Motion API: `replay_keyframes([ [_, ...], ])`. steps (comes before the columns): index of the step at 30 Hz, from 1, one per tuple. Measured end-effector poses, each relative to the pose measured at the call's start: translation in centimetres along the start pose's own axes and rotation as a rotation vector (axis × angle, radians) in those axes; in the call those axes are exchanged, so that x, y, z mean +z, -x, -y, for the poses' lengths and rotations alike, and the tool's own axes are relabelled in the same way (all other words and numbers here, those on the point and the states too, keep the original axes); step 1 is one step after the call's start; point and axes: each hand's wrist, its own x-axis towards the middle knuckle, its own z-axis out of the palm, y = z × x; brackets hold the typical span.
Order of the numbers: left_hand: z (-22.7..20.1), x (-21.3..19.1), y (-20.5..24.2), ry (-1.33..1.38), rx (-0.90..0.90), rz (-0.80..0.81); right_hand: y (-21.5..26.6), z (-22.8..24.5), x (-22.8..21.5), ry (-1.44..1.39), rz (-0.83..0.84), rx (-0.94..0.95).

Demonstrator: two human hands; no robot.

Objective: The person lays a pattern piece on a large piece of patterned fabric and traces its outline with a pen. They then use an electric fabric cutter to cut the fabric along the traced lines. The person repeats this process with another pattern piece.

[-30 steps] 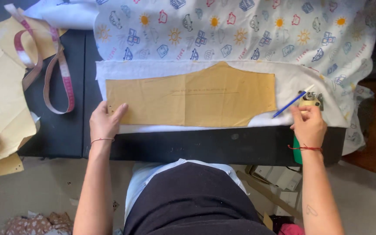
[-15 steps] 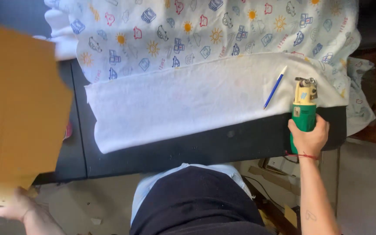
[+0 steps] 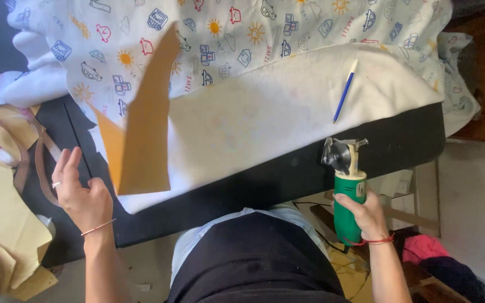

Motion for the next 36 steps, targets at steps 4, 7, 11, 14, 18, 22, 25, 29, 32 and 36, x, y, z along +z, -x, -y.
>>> replay_keyframes([
  [4,-3.9,-0.2,-2.4,0.399,-0.233,-0.055,1.8,2.0,1.1,0.348,-0.044,0.150],
  [7,-10.2,-0.9,-3.3,0.158,0.332,-0.112,2.5,2.7,2.0,0.538,-0.012,0.280],
  [11,-18.0,1.7,-2.2,0.423,0.520,0.156,3.0,4.7,3.6,0.518,0.052,0.288],
  [14,-19.8,8.6,0.8,0.510,0.679,0.462,2.9,5.2,4.9,0.478,0.057,0.191],
  [18,-18.9,17.7,3.6,0.187,0.689,0.616,2.9,6.4,5.9,0.408,0.039,0.124],
  [22,-19.7,23.6,1.0,0.249,0.482,0.846,3.0,6.4,6.6,0.366,-0.008,0.121],
  [25,-22.8,28.0,-1.0,0.216,0.361,1.021,2.4,6.2,7.0,0.311,-0.054,0.133],
  [29,-25.5,31.6,-1.4,0.322,0.573,1.261,2.9,7.2,8.1,0.296,-0.054,0.186],
  [32,-24.6,30.4,-2.1,0.224,0.623,1.040,2.4,7.7,8.3,0.271,-0.077,0.166],
  [36,-20.0,25.0,-1.6,0.101,0.563,0.630,1.3,6.2,8.6,0.198,-0.086,0.107],
])
